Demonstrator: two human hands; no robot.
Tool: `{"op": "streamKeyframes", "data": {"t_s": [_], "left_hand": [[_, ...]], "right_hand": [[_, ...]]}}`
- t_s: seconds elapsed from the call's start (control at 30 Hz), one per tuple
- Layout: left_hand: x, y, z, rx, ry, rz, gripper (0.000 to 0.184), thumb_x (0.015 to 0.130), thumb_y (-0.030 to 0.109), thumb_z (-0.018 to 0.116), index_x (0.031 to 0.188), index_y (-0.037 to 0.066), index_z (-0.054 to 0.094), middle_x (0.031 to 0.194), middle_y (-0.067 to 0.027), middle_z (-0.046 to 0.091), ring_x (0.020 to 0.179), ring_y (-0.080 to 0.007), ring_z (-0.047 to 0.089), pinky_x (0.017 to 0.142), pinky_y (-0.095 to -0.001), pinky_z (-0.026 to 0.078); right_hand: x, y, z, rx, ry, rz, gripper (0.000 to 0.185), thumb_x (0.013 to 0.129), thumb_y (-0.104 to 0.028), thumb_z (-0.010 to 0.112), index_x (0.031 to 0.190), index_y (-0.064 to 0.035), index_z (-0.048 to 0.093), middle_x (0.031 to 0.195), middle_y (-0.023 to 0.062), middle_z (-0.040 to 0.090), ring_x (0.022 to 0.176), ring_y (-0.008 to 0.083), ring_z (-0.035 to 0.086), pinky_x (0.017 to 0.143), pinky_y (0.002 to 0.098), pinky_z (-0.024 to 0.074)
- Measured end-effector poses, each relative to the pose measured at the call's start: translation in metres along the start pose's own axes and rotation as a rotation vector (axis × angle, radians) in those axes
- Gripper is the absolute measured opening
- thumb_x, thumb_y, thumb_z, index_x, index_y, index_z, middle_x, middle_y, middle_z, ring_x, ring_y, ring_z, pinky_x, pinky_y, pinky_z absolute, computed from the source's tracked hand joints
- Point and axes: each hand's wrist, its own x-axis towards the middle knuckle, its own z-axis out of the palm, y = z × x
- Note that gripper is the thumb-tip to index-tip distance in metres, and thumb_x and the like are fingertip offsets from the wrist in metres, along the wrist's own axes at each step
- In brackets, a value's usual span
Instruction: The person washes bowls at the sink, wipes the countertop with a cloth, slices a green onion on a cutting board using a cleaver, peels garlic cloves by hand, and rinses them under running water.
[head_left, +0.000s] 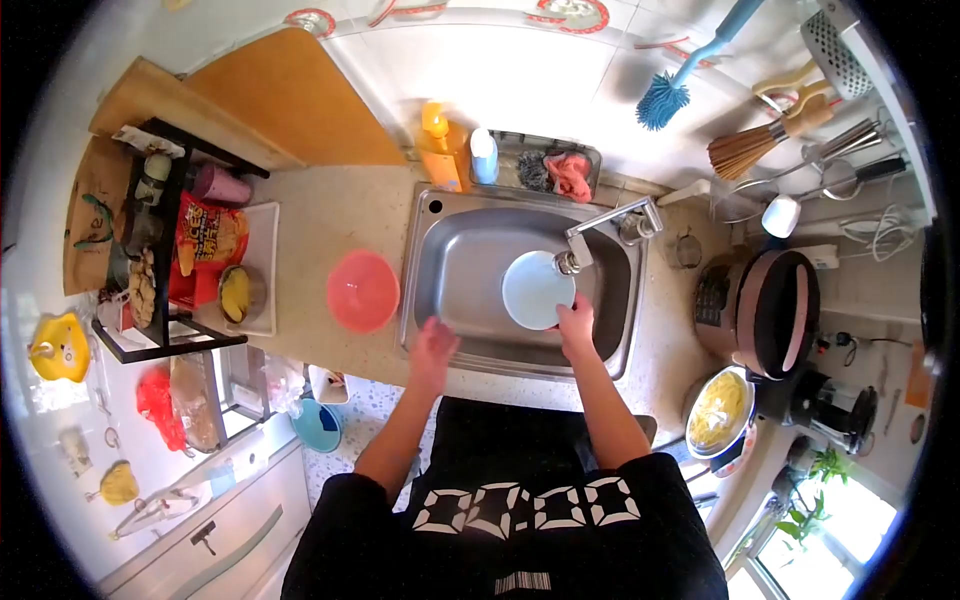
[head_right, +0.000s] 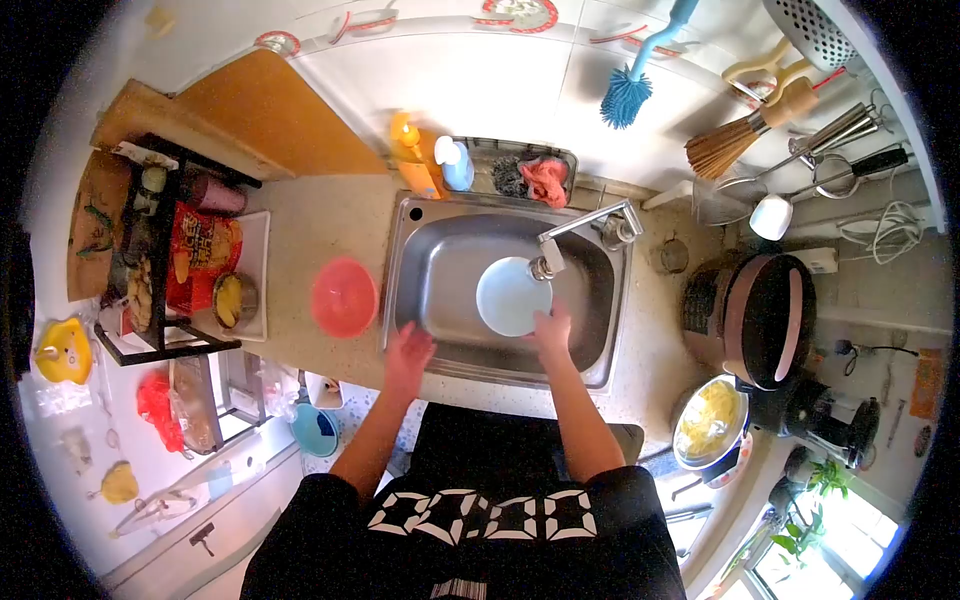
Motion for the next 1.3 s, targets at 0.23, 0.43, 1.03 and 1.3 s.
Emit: {"op": "streamKeyframes", "data": {"t_s": [0.23,0.43,1.03,1.3], "left_hand": [[0.023,-0.027,0.143,0.187,-0.379,-0.083,0.076,0.090,0.033,0.061,0.158,0.024,0.029,0.146,-0.0080,0.047,0.133,-0.0287,0.051,0.097,-0.0480,0.053],[0.040,-0.035,0.149,0.320,-0.222,-0.094,0.070,0.090,0.029,0.060,0.156,0.026,0.035,0.143,-0.0075,0.049,0.129,-0.0256,0.053,0.089,-0.0446,0.056],[0.047,-0.062,0.150,0.319,-0.181,-0.068,0.049,0.098,0.034,0.057,0.142,0.015,0.047,0.131,-0.0084,0.061,0.118,-0.0274,0.062,0.097,-0.0428,0.053],[0.038,-0.076,0.160,0.265,-0.034,-0.062,0.059,0.090,0.031,0.057,0.145,0.015,0.043,0.134,-0.0113,0.055,0.118,-0.0318,0.061,0.084,-0.0514,0.059]], "right_hand": [[-0.004,0.005,0.003,0.060,-0.205,0.020,0.041,0.089,-0.003,0.058,0.130,0.0021,0.059,0.118,0.0188,0.064,0.103,0.0329,0.068,0.074,0.0459,0.0635],[-0.020,-0.009,-0.012,-1.108,-0.053,-0.995,0.047,0.091,-0.025,0.067,0.131,-0.0024,0.059,0.140,0.0233,0.054,0.145,0.0409,0.036,0.118,0.0629,0.0248],[-0.025,-0.062,-0.006,-1.508,-0.576,-0.747,0.081,0.099,-0.069,0.036,0.120,0.0031,0.067,0.123,0.0206,0.066,0.124,0.0342,0.060,0.122,0.0545,0.0225],[-0.034,0.006,0.005,-1.031,-0.404,-0.655,0.017,0.088,-0.018,0.061,0.094,-0.0106,0.076,0.092,0.0167,0.072,0.093,0.0369,0.068,0.098,0.0503,0.0492]]}}
